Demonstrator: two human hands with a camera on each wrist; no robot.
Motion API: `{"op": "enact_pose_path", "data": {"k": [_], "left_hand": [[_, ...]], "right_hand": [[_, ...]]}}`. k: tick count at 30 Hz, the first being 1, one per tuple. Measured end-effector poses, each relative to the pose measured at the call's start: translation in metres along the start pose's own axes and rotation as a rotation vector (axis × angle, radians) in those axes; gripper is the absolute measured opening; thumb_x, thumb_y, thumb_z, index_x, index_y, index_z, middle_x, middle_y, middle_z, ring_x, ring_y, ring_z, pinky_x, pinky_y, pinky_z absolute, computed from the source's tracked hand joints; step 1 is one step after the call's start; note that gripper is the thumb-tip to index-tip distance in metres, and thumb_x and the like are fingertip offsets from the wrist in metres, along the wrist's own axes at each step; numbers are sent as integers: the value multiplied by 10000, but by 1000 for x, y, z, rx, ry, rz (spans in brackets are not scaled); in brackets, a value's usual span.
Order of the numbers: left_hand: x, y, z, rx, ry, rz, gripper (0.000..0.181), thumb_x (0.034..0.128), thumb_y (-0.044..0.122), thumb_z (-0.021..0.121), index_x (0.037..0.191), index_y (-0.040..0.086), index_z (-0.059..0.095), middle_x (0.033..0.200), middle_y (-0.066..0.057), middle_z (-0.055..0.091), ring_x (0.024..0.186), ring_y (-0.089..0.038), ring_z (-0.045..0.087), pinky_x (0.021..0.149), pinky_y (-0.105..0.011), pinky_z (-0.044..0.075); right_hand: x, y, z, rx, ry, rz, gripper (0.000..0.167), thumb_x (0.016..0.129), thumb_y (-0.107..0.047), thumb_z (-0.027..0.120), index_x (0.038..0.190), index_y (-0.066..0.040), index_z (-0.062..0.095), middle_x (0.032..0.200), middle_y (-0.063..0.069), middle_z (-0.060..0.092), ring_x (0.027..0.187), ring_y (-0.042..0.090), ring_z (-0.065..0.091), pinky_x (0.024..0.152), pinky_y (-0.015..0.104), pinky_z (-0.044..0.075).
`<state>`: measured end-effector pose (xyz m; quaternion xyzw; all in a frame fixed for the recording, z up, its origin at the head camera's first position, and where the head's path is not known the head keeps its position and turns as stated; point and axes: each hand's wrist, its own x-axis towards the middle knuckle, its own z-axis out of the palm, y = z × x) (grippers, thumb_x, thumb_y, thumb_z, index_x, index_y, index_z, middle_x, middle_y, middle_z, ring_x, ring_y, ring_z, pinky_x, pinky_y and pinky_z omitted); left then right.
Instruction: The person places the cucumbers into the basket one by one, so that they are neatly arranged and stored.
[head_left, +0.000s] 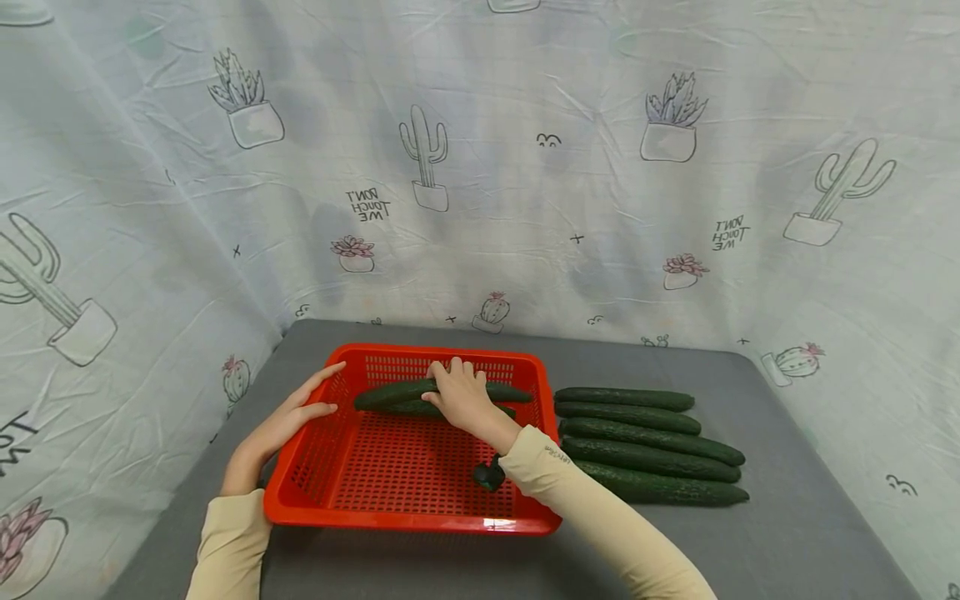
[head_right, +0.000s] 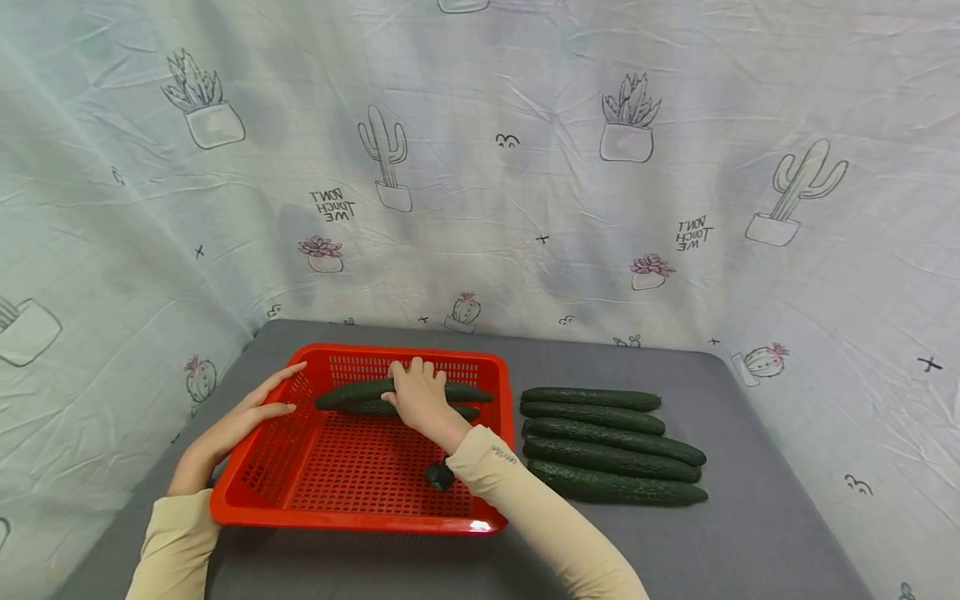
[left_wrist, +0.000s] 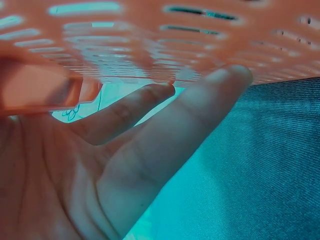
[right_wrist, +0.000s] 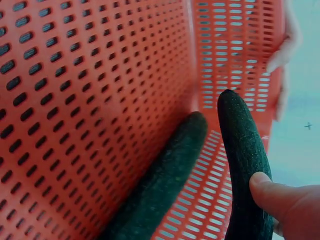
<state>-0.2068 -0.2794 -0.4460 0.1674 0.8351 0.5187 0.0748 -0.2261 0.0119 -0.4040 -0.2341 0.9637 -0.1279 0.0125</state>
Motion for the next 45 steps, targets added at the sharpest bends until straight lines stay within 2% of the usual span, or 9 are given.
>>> {"op": "enact_pose_path", "data": {"k": [7, 14, 19, 23, 28, 40, 45], "left_hand": [[0, 0, 1, -4, -3, 1, 612, 959, 152, 466, 1494, 187, 171, 1548, -129, 57, 1373, -396, 97, 959, -642, 225], [-1, 1, 1, 1, 1, -7, 606, 962, 168, 464, 1493, 194, 172, 1548, -124, 57, 1380, -395, 77, 970, -665, 189], [-2, 0, 1, 2, 0, -18, 602, 963, 165, 460, 1492, 196, 174, 1545, -130, 59, 1371, -390, 104, 969, -655, 207], [-3, 1, 0, -1, -2, -28, 606, 964, 170, 462, 1493, 210, 170, 1547, -125, 50, 1371, -391, 106, 969, -649, 213], [-2, 2, 0, 3, -5, -29, 604, 966, 181, 460, 1494, 218, 168, 1547, -118, 57, 1367, -393, 122, 964, -645, 225], [0, 2, 0, 9, -4, -29, 604, 967, 173, 451, 1495, 213, 159, 1547, -122, 52, 1358, -393, 148, 962, -632, 252], [-1, 1, 1, -2, -9, -39, 604, 969, 181, 450, 1495, 214, 155, 1542, -128, 63, 1325, -398, 225, 946, -596, 306]], "right_hand": [[2, -1, 10, 3, -13, 22, 288, 907, -402, 533, 1118, -209, 506, 1052, 76, 467, 816, 217, 384, 693, 337, 286], [3, -2, 19, 12, -25, 30, 303, 906, -414, 523, 1129, -211, 492, 1053, 71, 466, 880, 238, 424, 698, 339, 299], [2, -4, 26, 33, -41, 12, 298, 902, -408, 537, 1112, -204, 479, 1054, 67, 462, 838, 217, 401, 691, 328, 298], [1, -4, 30, 2, -51, -9, 308, 896, -410, 548, 1105, -200, 460, 1043, 63, 466, 842, 215, 417, 684, 324, 310], [1, -1, 32, -15, -102, -22, 328, 892, -411, 558, 1104, -198, 425, 1056, 66, 468, 849, 220, 425, 676, 330, 300], [3, 3, 34, -45, -130, -5, 381, 835, -436, 637, 1060, -193, 449, 1059, 52, 479, 889, 223, 444, 693, 349, 328], [2, 4, 37, -75, -131, -12, 415, 785, -437, 697, 1033, -191, 472, 1032, 38, 483, 897, 217, 457, 705, 363, 361]]}}
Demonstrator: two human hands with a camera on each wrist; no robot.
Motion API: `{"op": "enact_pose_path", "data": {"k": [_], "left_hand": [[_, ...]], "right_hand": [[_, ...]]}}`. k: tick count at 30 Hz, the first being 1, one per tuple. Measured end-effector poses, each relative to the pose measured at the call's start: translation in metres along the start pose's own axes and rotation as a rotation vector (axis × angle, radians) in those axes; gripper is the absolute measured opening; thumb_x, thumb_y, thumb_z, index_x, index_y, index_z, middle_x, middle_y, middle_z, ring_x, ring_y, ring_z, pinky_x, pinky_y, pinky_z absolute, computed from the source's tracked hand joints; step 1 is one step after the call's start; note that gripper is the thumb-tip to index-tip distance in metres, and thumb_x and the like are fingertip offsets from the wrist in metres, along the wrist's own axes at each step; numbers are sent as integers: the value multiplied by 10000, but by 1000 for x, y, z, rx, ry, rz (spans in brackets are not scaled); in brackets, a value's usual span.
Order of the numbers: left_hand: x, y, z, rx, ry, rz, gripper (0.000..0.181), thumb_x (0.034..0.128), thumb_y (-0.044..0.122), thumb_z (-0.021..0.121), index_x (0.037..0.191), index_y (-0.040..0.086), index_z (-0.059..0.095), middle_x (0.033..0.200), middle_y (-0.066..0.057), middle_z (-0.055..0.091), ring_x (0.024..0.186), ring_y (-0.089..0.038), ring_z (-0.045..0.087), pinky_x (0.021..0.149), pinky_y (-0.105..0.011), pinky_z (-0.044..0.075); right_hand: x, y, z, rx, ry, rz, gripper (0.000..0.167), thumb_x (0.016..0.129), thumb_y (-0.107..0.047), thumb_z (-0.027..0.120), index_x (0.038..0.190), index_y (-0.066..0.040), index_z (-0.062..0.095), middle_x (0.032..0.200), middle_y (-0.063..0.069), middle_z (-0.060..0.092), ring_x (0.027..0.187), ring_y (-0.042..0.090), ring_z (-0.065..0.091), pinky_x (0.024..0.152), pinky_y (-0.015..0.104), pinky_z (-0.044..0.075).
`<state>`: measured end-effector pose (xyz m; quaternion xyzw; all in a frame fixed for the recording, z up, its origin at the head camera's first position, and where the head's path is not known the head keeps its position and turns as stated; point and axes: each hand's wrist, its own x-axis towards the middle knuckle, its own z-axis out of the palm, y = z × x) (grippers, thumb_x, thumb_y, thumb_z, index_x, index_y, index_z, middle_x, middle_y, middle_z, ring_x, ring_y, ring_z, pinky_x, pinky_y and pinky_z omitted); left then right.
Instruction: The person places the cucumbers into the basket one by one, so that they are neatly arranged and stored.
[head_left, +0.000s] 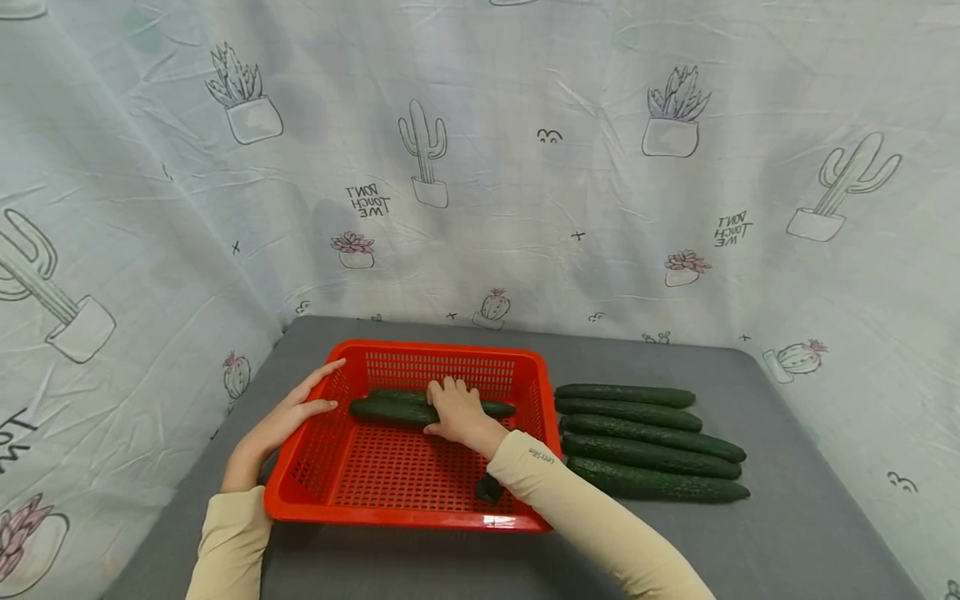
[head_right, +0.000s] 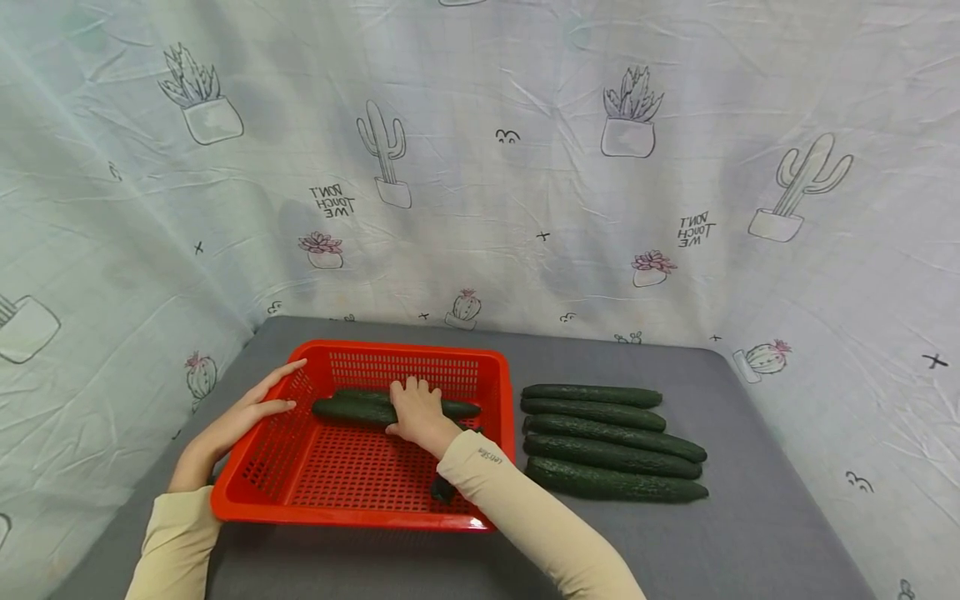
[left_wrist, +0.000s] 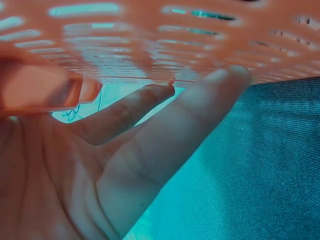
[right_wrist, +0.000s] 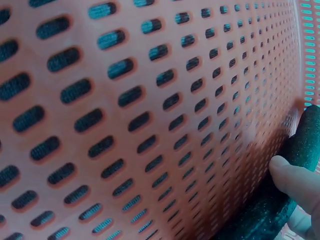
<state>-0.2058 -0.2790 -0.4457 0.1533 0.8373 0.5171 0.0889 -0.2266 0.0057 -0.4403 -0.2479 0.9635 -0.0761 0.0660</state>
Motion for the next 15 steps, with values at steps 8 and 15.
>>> {"op": "enact_pose_path", "data": {"k": [8, 15], "left_hand": [[1, 0, -1, 7, 5, 10, 613, 961, 174, 470, 1493, 219, 170, 1549, -119, 43, 1378, -400, 80, 972, -657, 196], [1, 0, -1, 12, 9, 20, 614, 957, 157, 476, 1492, 202, 178, 1549, -122, 48, 1383, -400, 47, 969, -663, 176]], "right_hand": [[0, 2, 0, -42, -5, 18, 472, 713, -448, 761, 999, -191, 487, 1057, 50, 496, 933, 247, 483, 754, 409, 397], [-3, 7, -10, -28, -52, 39, 479, 709, -446, 766, 1011, -190, 495, 1049, 35, 490, 928, 229, 464, 746, 371, 362]]}}
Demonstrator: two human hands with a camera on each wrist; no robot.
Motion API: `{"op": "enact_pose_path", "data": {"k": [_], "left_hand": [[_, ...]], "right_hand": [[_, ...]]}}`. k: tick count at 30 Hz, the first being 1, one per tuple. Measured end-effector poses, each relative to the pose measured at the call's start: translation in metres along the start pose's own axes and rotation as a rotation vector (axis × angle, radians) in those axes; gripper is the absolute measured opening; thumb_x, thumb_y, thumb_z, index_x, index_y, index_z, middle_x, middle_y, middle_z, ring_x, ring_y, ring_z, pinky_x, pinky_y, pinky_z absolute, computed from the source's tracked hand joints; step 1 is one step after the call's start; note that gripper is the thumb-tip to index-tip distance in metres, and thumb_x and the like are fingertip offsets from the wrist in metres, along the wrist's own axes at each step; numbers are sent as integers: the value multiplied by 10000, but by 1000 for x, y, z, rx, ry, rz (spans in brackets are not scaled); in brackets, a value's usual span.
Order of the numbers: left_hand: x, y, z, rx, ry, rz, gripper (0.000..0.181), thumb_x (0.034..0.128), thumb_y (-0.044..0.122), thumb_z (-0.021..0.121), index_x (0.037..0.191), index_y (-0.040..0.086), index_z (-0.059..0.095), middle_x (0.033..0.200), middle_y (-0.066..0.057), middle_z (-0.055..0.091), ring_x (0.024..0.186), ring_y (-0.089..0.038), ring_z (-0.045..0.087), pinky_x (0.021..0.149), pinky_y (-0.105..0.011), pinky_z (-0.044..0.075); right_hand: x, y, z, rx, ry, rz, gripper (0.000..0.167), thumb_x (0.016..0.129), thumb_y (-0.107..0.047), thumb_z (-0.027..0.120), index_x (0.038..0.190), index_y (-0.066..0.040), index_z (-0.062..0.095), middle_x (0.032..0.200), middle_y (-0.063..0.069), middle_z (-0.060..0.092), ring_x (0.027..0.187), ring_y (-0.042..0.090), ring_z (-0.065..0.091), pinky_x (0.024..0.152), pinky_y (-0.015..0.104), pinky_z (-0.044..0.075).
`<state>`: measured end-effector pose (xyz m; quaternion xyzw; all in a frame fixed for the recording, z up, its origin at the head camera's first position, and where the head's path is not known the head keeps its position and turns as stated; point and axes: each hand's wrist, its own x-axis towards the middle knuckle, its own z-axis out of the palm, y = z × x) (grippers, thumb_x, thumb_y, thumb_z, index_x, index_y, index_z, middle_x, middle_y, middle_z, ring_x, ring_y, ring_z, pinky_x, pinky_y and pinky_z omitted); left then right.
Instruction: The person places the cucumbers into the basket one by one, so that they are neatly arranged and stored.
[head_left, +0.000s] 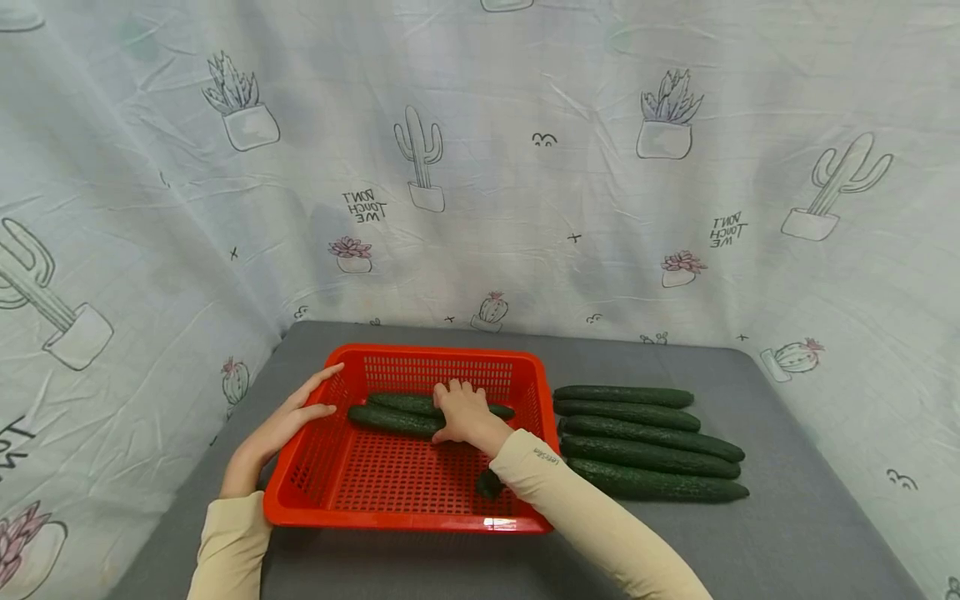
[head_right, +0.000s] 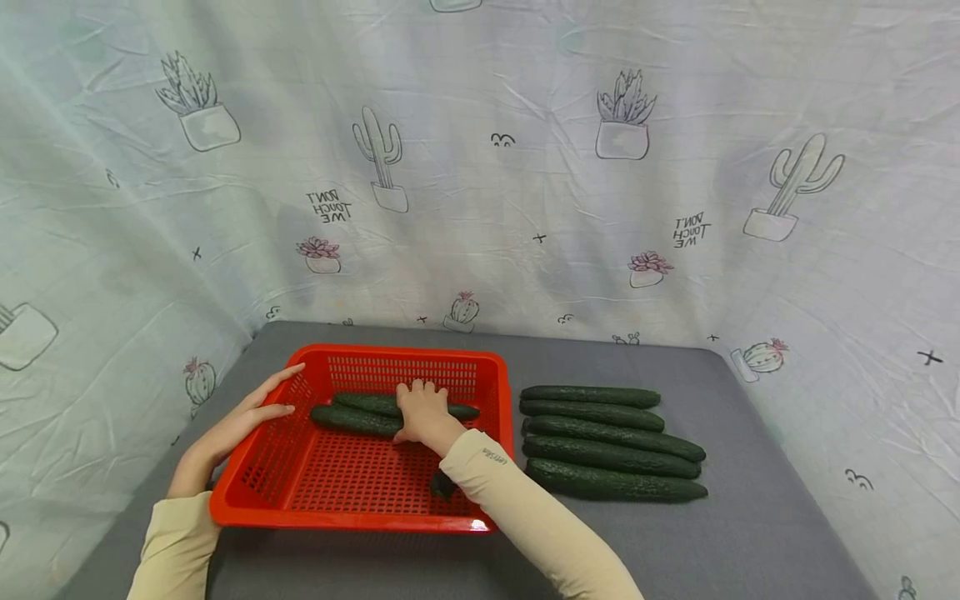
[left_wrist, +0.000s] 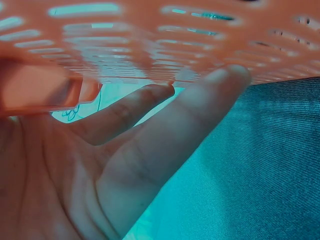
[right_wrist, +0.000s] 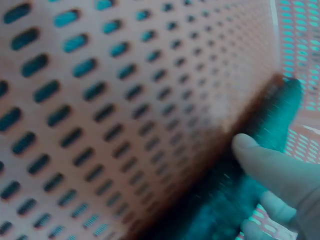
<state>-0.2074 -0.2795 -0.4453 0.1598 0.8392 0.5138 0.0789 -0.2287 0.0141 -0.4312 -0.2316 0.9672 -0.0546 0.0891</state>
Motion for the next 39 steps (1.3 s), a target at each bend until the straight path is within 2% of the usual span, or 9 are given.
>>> {"op": "enact_pose_path", "data": {"k": [8, 14, 19, 22, 28, 32, 39], "left_hand": [[-1, 2, 1, 0, 2, -5, 614, 958, 169, 476, 1493, 206, 176, 1549, -124, 49, 1377, -400, 72, 967, -656, 189], [-1, 1, 0, -3, 1, 1, 611, 959, 162, 471, 1493, 202, 176, 1547, -130, 51, 1372, -401, 90, 963, -653, 204], [0, 0, 0, -4, 1, 10, 608, 961, 152, 465, 1493, 198, 173, 1549, -129, 44, 1379, -405, 64, 963, -661, 195], [0, 0, 0, -1, 0, 10, 608, 962, 153, 464, 1494, 204, 173, 1549, -127, 43, 1380, -406, 60, 963, -663, 194], [-1, 1, 0, 6, 1, 7, 608, 963, 163, 464, 1494, 202, 170, 1548, -130, 49, 1383, -411, 49, 963, -673, 185], [-1, 2, 0, 7, 1, 14, 610, 963, 155, 462, 1495, 183, 166, 1547, -134, 54, 1383, -411, 50, 963, -669, 189], [0, 3, 1, 13, 1, 18, 614, 963, 155, 464, 1496, 176, 160, 1548, -134, 53, 1383, -416, 47, 957, -668, 199]], "right_hand": [[-8, 10, -16, 56, -19, -12, 448, 735, -424, 754, 1051, -202, 527, 1086, 38, 501, 959, 243, 466, 818, 420, 380], [-17, 18, -34, 128, 14, -59, 450, 752, -415, 744, 1078, -176, 546, 1062, 38, 508, 954, 241, 460, 815, 420, 378], [-23, 30, -45, 175, 58, -92, 443, 766, -396, 738, 1087, -158, 549, 1082, 69, 518, 1021, 292, 464, 880, 492, 382], [-28, 39, -51, 204, 83, -98, 438, 777, -392, 728, 1097, -152, 549, 1103, 80, 519, 1038, 304, 462, 867, 484, 384], [-36, 56, -62, 249, 126, -83, 445, 793, -417, 704, 1125, -160, 556, 1084, 61, 525, 957, 254, 466, 767, 392, 393], [-44, 66, -67, 284, 156, -81, 428, 795, -409, 705, 1112, -160, 562, 1016, 44, 533, 901, 216, 465, 740, 372, 389], [-59, 79, -74, 320, 188, -63, 430, 805, -402, 696, 1117, -138, 564, 1021, 55, 532, 883, 202, 443, 721, 362, 368]]}}
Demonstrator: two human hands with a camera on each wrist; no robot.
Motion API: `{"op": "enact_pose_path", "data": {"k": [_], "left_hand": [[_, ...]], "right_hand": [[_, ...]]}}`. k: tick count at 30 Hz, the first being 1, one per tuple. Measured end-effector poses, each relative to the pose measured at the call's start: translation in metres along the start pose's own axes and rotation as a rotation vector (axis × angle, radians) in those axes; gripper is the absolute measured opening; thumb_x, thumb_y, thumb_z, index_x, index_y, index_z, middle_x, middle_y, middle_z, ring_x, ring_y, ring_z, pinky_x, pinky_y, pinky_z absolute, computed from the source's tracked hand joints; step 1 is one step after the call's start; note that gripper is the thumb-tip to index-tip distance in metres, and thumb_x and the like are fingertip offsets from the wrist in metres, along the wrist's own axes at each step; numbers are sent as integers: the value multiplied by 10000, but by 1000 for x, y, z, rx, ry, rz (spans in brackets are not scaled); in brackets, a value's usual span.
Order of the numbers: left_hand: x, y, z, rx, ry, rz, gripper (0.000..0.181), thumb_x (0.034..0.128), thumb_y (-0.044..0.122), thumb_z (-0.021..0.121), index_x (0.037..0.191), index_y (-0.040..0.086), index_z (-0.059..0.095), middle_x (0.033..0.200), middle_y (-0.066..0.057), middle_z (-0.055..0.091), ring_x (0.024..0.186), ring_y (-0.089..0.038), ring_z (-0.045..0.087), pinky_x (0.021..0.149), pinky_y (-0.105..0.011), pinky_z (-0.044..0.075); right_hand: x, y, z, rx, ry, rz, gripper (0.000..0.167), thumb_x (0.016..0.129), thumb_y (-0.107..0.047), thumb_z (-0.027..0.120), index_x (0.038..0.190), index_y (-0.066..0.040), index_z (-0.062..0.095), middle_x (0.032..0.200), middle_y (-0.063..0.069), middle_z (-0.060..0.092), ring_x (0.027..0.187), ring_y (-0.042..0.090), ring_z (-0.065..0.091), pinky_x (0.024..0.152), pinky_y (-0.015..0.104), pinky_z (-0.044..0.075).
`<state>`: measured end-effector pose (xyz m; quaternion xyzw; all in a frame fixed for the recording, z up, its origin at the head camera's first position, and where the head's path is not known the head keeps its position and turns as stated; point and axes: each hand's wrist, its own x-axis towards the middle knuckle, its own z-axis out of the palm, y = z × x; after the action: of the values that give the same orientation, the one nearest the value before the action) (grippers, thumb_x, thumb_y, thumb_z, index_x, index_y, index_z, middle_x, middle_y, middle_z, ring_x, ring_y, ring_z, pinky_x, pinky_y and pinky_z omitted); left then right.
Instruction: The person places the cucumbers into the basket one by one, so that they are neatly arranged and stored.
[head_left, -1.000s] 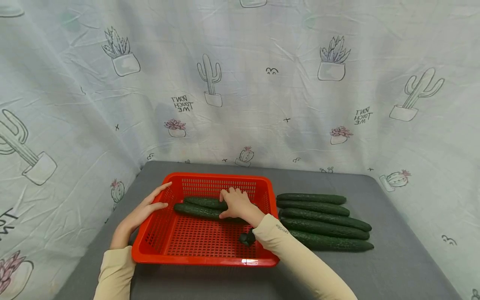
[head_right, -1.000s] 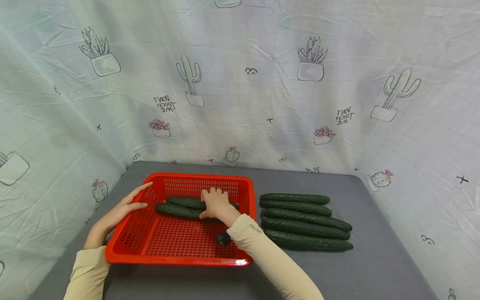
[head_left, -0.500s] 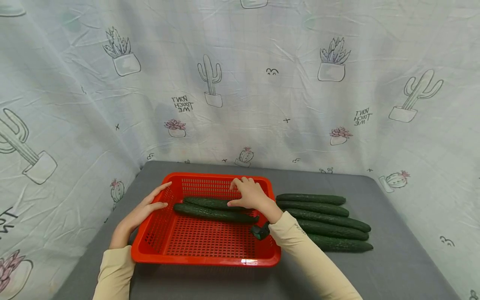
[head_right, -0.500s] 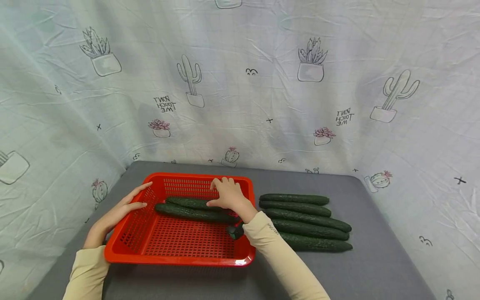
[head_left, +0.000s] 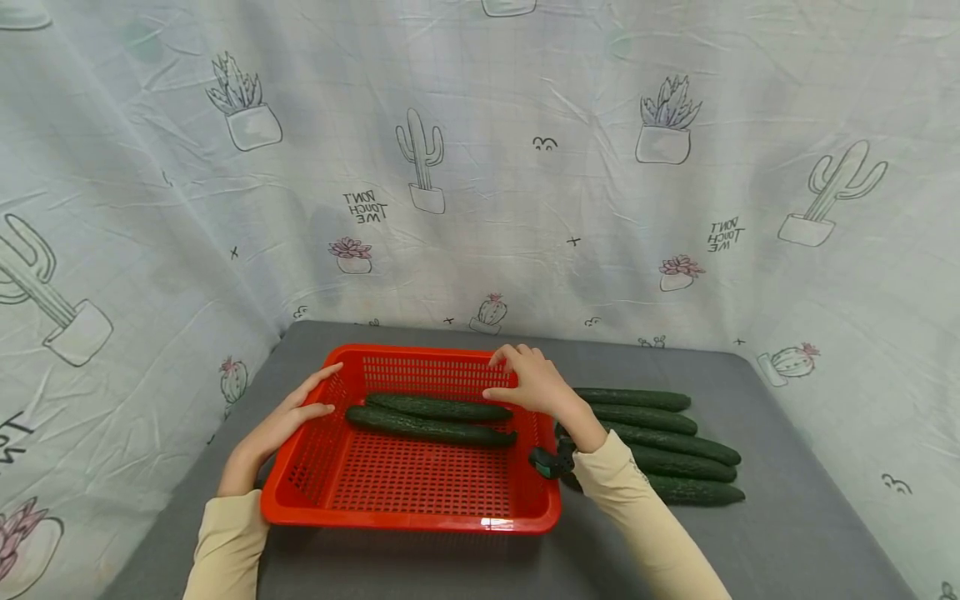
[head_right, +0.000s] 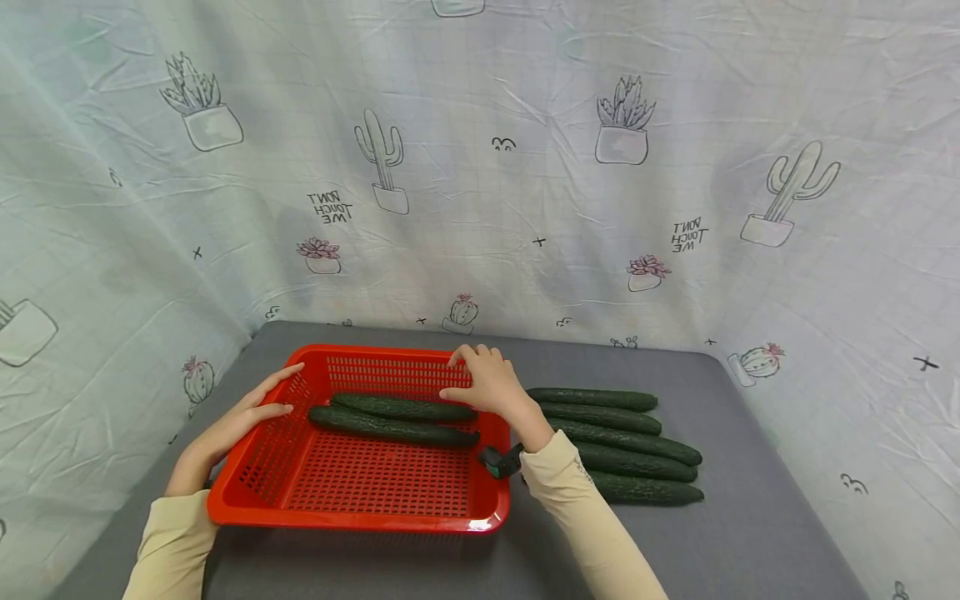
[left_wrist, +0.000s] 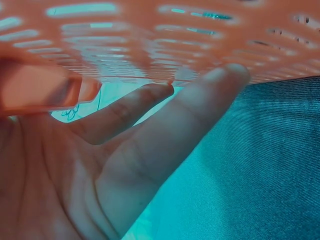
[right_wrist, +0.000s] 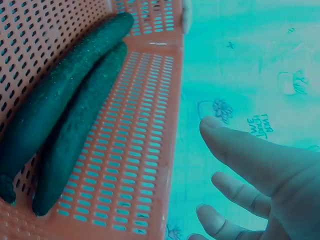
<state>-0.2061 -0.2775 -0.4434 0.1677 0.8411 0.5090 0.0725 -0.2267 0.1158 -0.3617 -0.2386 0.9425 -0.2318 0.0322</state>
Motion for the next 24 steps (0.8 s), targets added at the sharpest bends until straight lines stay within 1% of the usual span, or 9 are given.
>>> {"op": "enact_pose_path", "data": {"k": [3, 6, 9, 13, 17, 20, 24], "left_hand": [[1, 0, 0, 4, 0, 0, 613, 964, 163, 463, 1496, 181, 160, 1548, -133, 58, 1384, -415, 48, 958, -672, 193], [1, 0, 0, 2, 2, 3, 612, 964, 166, 463, 1496, 185, 162, 1547, -132, 64, 1384, -412, 50, 960, -673, 189], [1, 0, 0, -5, 2, 4, 612, 963, 163, 464, 1495, 180, 162, 1546, -132, 66, 1384, -409, 50, 962, -671, 185], [1, 0, 0, -10, 2, 7, 616, 961, 152, 465, 1495, 164, 160, 1545, -148, 60, 1381, -419, 44, 963, -672, 181], [1, 1, 0, -10, 4, 5, 618, 959, 149, 465, 1495, 157, 158, 1544, -162, 58, 1377, -428, 47, 962, -671, 183], [0, 1, 1, -12, 3, -3, 617, 961, 156, 461, 1496, 161, 155, 1544, -155, 55, 1378, -423, 52, 961, -671, 186], [0, 0, 1, -14, 3, -8, 615, 962, 156, 460, 1496, 168, 155, 1545, -144, 55, 1379, -415, 58, 960, -672, 188]], "right_hand": [[-6, 3, -5, 23, 26, -4, 440, 803, -388, 702, 1124, -120, 567, 962, 46, 522, 852, 185, 428, 697, 338, 349], [-13, 7, -10, 30, 52, -7, 436, 801, -384, 707, 1124, -129, 564, 933, 16, 509, 842, 177, 421, 688, 321, 339], [-20, 9, -14, 38, 72, -12, 423, 797, -378, 712, 1116, -144, 562, 924, 10, 518, 853, 198, 441, 701, 332, 332], [-28, 13, -18, 38, 94, -9, 418, 794, -373, 716, 1117, -159, 558, 929, 8, 537, 876, 218, 465, 719, 349, 311], [-37, 18, -19, 34, 113, -3, 410, 796, -370, 715, 1117, -173, 554, 962, 54, 554, 869, 192, 451, 716, 353, 298], [-43, 22, -20, 34, 130, -10, 404, 798, -363, 714, 1118, -173, 556, 1011, 86, 563, 896, 198, 460, 735, 372, 311], [-51, 26, -20, 31, 162, -12, 404, 786, -354, 727, 1106, -166, 567, 995, 51, 563, 915, 197, 474, 744, 376, 326]]}}
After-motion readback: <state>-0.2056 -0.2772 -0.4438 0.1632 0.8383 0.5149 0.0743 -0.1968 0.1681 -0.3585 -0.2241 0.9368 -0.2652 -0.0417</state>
